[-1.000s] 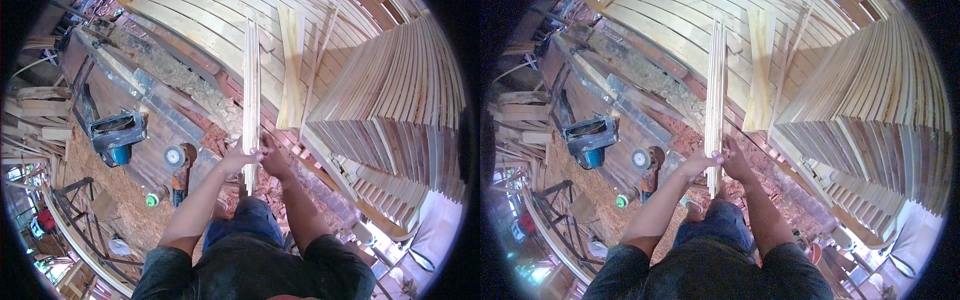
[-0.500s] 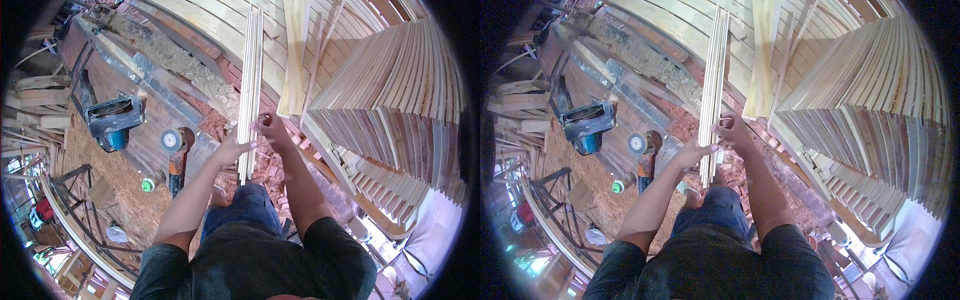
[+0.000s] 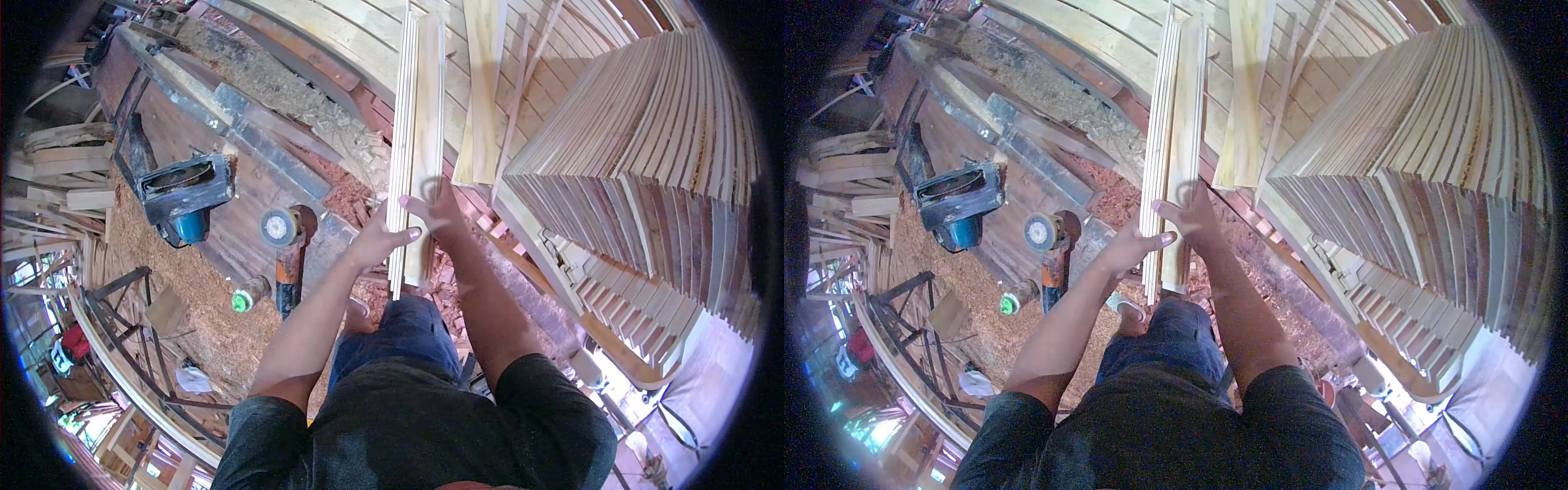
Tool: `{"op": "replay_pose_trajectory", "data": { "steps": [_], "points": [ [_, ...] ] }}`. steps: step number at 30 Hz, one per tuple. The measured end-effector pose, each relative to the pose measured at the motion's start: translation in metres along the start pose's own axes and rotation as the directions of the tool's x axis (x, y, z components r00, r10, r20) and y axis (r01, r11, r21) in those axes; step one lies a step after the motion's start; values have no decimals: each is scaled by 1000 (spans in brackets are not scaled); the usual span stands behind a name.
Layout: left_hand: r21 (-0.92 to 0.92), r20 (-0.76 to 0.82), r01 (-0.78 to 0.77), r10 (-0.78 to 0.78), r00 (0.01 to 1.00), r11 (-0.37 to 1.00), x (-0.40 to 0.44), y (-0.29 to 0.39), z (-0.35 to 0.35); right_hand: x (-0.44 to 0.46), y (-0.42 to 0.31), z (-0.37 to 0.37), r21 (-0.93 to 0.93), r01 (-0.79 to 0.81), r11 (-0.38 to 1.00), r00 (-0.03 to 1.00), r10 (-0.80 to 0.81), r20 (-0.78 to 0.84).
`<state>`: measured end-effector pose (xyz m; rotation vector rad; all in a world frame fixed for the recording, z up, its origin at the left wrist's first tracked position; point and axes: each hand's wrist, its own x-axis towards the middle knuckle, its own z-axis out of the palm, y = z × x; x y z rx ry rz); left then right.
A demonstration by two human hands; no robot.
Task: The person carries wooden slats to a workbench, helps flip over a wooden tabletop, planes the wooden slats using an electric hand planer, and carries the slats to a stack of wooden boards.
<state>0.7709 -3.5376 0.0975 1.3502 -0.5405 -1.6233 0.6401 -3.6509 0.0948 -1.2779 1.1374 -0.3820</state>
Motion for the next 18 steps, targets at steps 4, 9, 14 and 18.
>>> {"op": "replay_pose_trajectory", "data": {
  "steps": [4,9,14,18],
  "points": [
    [-12,-43,4,-4,999,1000,-4,5,5,3,12,-1,45,11,999,1000,-12,21],
    [17,-4,-17,17,1000,1000,4,-9,-1,9,25,-7,-33,14,999,1000,-13,26],
    [281,-115,-81,118,986,956,-7,8,19,7,16,11,300,-85,950,995,68,68],
    [790,155,-358,402,902,498,9,-13,18,2,-2,11,-126,-61,990,995,70,67]
  ]
}}
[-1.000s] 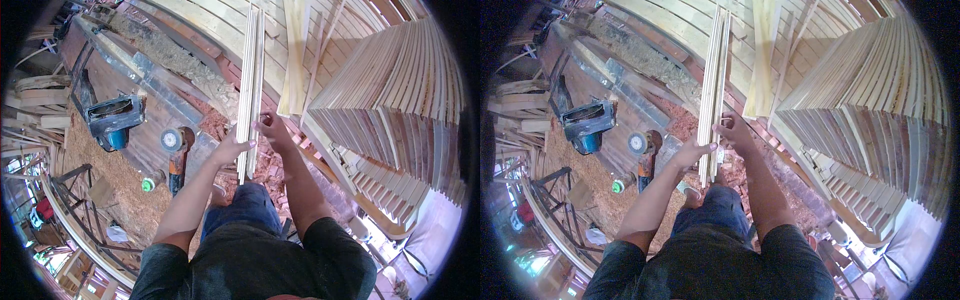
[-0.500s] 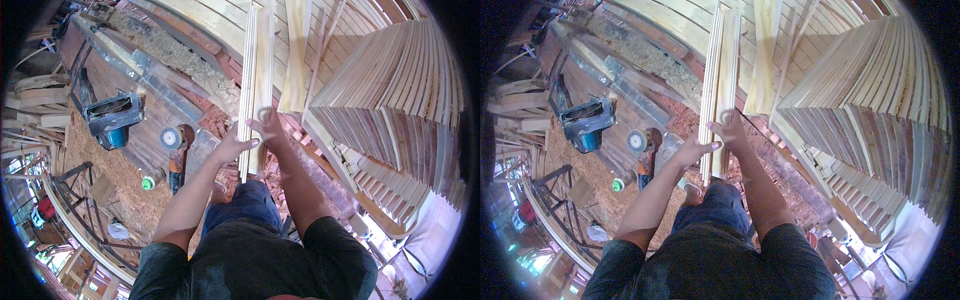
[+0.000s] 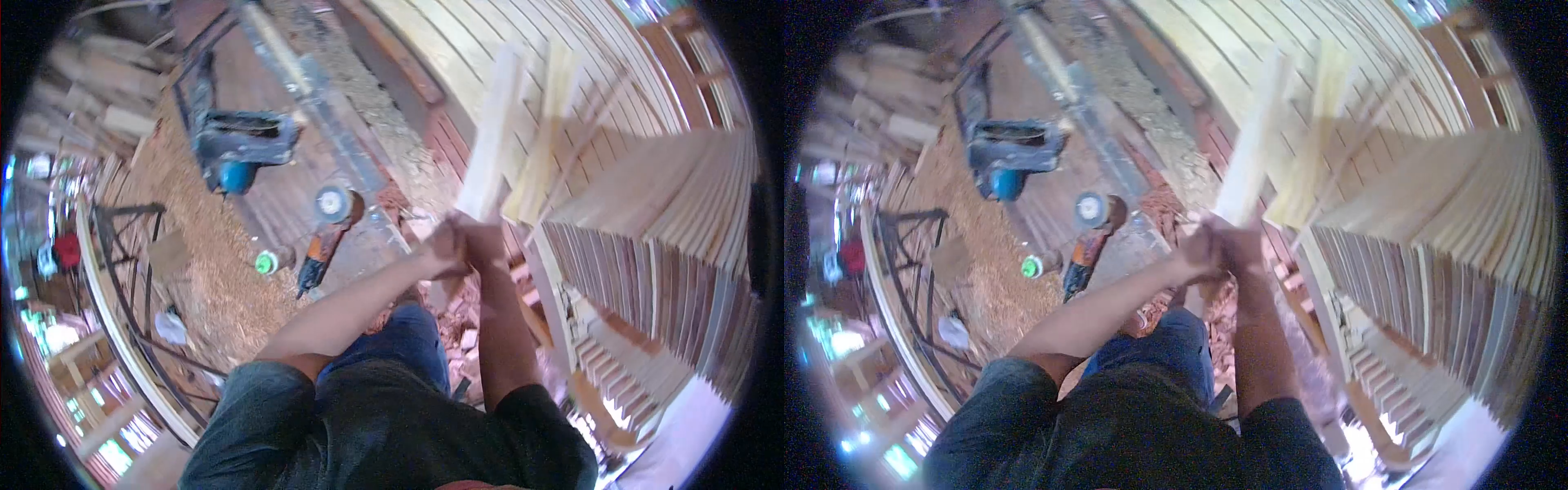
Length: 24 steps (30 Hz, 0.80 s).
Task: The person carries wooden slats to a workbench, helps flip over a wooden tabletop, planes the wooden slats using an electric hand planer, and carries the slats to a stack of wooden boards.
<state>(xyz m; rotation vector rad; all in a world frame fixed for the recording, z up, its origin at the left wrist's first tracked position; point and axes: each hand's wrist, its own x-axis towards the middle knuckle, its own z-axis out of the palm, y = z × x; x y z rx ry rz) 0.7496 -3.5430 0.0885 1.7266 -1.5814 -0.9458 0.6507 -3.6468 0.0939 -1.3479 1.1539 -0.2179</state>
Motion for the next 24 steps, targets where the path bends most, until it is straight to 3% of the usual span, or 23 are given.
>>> {"op": "replay_pose_trajectory", "data": {
  "steps": [1,2,3,4,5,6,7,10,11,12,14,15,18,19,21,23,24],
  "points": [
    [-12,118,136,-133,984,991,3,21,-19,26,63,-1,408,85,909,988,-130,82],
    [-20,239,271,-259,936,962,0,44,-37,-10,-2,-7,416,185,890,973,-226,51],
    [-162,204,232,-197,959,959,-11,42,-36,-26,-20,-3,358,123,925,992,-129,-7],
    [-197,175,267,-234,956,943,-27,44,-35,-41,-37,2,310,50,949,997,-31,-66],
    [-233,145,298,-270,952,926,-43,46,-34,-48,-18,6,223,170,960,976,-133,-170],
    [-327,37,217,-217,975,920,-58,42,-23,-67,-32,11,293,84,952,987,-39,-157],
    [-401,-73,119,-161,984,908,-72,36,-11,-85,-43,13,183,215,959,971,-189,-150],
    [-370,-239,-29,-65,969,929,-119,62,-62,-129,-74,28,133,262,956,963,-250,-102],
    [-310,-275,-50,-39,961,949,-134,70,-82,-148,-94,34,-16,228,974,970,-228,-87],
    [-476,-326,-74,-98,940,876,-148,80,-113,-169,-120,45,-160,199,967,974,-213,-79],
    [-738,-403,-170,-224,888,654,-189,93,-179,-201,-125,81,-490,281,825,936,-349,-52],
    [-753,-489,-283,-216,845,595,-212,93,-202,-219,-128,107,-549,358,756,912,-409,31],
    [-480,-756,-463,-84,649,745,-298,93,-261,-270,-118,189,-522,586,620,806,-513,296],
    [-650,-725,-463,-311,614,602,-338,95,-263,-264,-77,214,-503,674,541,732,-581,355],
    [-704,-709,-522,-451,541,481,-418,68,-256,-280,-62,271,-402,806,435,592,-623,512],
    [-682,-717,-604,-541,440,412,-495,35,-251,-324,-77,332,-240,879,413,456,-575,679],
    [-638,-736,-654,-572,361,408,-530,22,-245,-346,-86,361,-184,839,512,459,-484,745]
  ]
}}
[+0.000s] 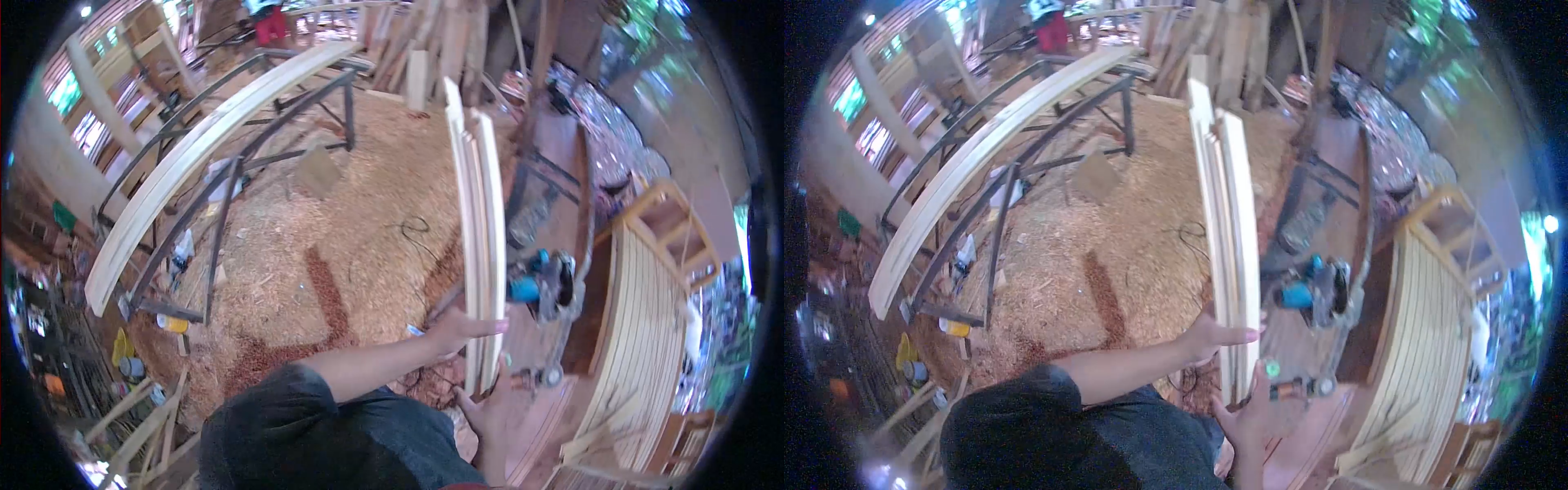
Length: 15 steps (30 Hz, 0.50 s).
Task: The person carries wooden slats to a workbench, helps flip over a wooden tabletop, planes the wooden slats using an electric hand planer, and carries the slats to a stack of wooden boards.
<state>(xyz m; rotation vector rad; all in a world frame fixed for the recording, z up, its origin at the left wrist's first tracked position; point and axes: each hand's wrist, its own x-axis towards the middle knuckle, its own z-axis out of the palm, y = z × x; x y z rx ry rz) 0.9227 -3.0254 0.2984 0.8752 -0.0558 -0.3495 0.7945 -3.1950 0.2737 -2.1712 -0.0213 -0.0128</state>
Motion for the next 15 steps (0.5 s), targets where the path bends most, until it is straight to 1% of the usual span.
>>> {"op": "replay_pose_trajectory", "data": {
  "steps": [1,2,3,4,5,6,7,10,11,13,14,15],
  "points": [
    [10,-16,-79,79,997,997,-7,21,-31,18,-28,16,108,-41,993,993,28,113],
    [-56,-74,-78,74,995,995,-17,38,-56,35,-49,33,204,-99,974,971,50,233],
    [-52,-92,-90,85,992,995,-26,59,-78,59,-44,53,159,49,986,951,-95,294],
    [-45,-112,-104,98,989,994,-35,73,-94,75,-49,67,148,-65,987,903,-5,430],
    [5,-142,-145,144,979,989,-41,85,-112,91,-58,81,116,-176,978,827,83,556],
    [56,-171,-180,187,967,982,-48,100,-130,106,-73,96,61,-282,957,726,171,666],
    [112,-198,-208,227,954,972,-57,115,-146,116,-95,117,157,-244,957,737,78,672],
    [97,-203,-388,400,894,917,-86,172,-175,147,-123,173,182,-111,977,670,-62,740],
    [199,-201,-500,534,821,843,-97,196,-181,157,-132,189,199,4,980,629,-157,762],
    [280,-205,-548,607,768,788,-116,244,-211,164,-159,220,172,160,972,587,-234,775],
    [263,-273,-572,629,728,777,-128,267,-223,164,-170,235,160,232,959,567,-267,779],
    [249,-334,-596,645,687,764,-143,284,-230,163,-176,249,99,210,973,553,-202,808]
  ]
}}
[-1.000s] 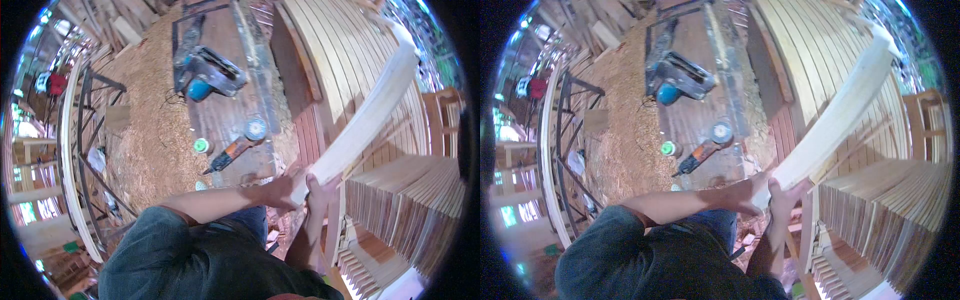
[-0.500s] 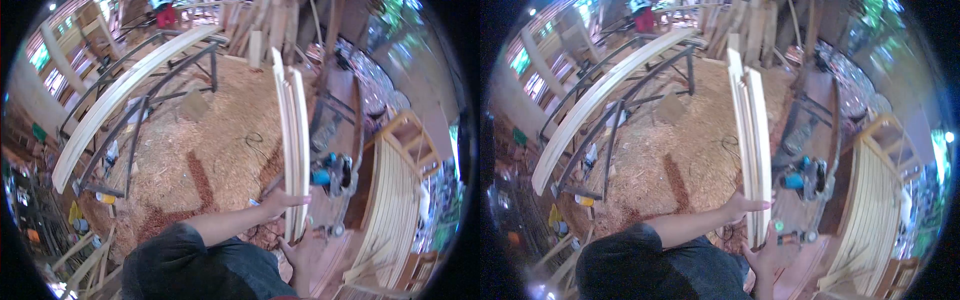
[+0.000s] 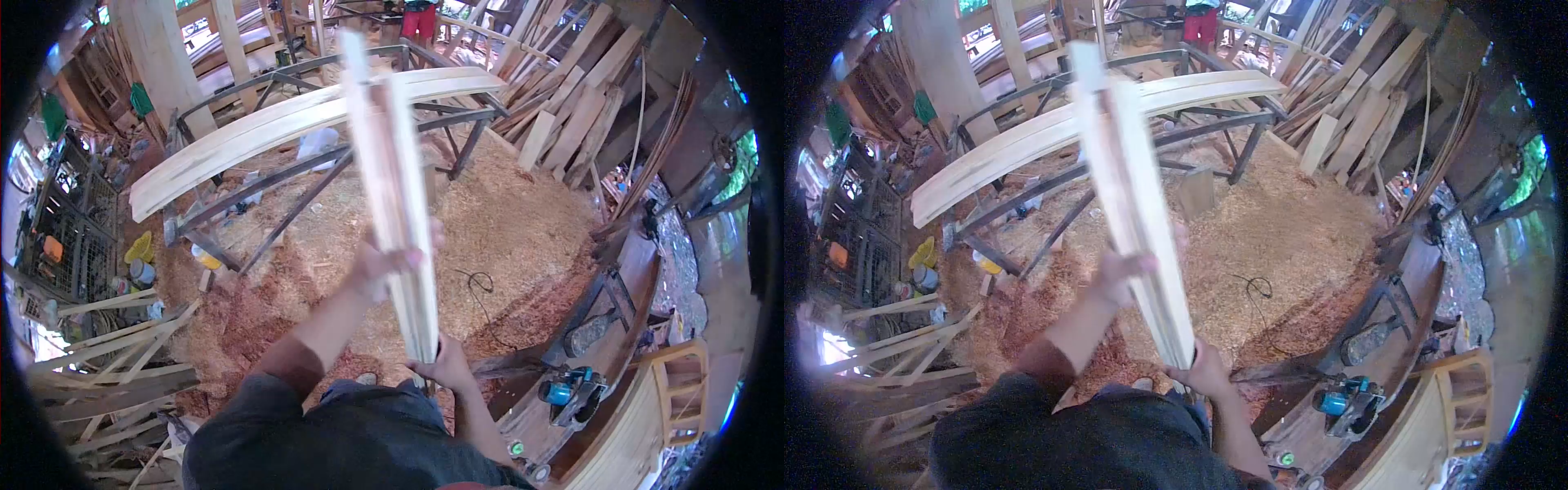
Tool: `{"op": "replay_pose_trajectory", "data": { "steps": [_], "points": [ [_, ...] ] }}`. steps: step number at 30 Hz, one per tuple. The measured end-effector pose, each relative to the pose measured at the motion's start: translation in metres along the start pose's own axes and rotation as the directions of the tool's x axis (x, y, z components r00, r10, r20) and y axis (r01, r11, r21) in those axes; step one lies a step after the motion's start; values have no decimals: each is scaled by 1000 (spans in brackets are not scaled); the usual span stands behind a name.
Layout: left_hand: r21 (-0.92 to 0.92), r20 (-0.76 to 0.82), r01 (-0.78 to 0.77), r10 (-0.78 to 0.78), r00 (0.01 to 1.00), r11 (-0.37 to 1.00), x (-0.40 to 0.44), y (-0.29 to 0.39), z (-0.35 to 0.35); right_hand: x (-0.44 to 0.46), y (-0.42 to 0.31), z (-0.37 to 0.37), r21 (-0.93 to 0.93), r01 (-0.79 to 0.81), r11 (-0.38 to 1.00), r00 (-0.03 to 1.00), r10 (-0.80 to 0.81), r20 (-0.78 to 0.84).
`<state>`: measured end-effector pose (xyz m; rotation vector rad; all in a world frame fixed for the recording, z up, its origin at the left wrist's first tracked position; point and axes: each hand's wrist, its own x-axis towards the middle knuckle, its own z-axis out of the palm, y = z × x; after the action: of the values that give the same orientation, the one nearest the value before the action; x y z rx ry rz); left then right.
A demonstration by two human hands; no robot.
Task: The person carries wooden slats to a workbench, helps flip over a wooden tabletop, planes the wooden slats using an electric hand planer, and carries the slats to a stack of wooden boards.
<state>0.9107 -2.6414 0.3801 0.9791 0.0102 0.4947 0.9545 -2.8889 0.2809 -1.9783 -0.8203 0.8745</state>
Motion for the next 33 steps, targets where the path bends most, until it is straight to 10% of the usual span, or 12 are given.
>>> {"op": "replay_pose_trajectory", "data": {
  "steps": [5,16,23,25,28,33],
  "points": [
    [116,-267,-135,162,950,984,-9,64,-21,64,-15,17,108,166,980,967,-183,179],
    [501,-349,-217,425,835,838,49,137,-52,264,-71,7,142,581,801,693,-579,429],
    [605,-230,-398,630,742,689,74,204,-102,377,-160,30,474,608,637,428,-766,480],
    [711,-239,-395,728,642,582,87,237,-120,406,-215,32,363,627,689,449,-700,555],
    [778,-182,-397,780,599,486,118,302,-159,474,-241,79,545,701,459,394,-887,240],
    [851,-56,-411,834,548,327,189,414,-254,570,-215,100,241,624,743,660,-667,347]
  ]
}}
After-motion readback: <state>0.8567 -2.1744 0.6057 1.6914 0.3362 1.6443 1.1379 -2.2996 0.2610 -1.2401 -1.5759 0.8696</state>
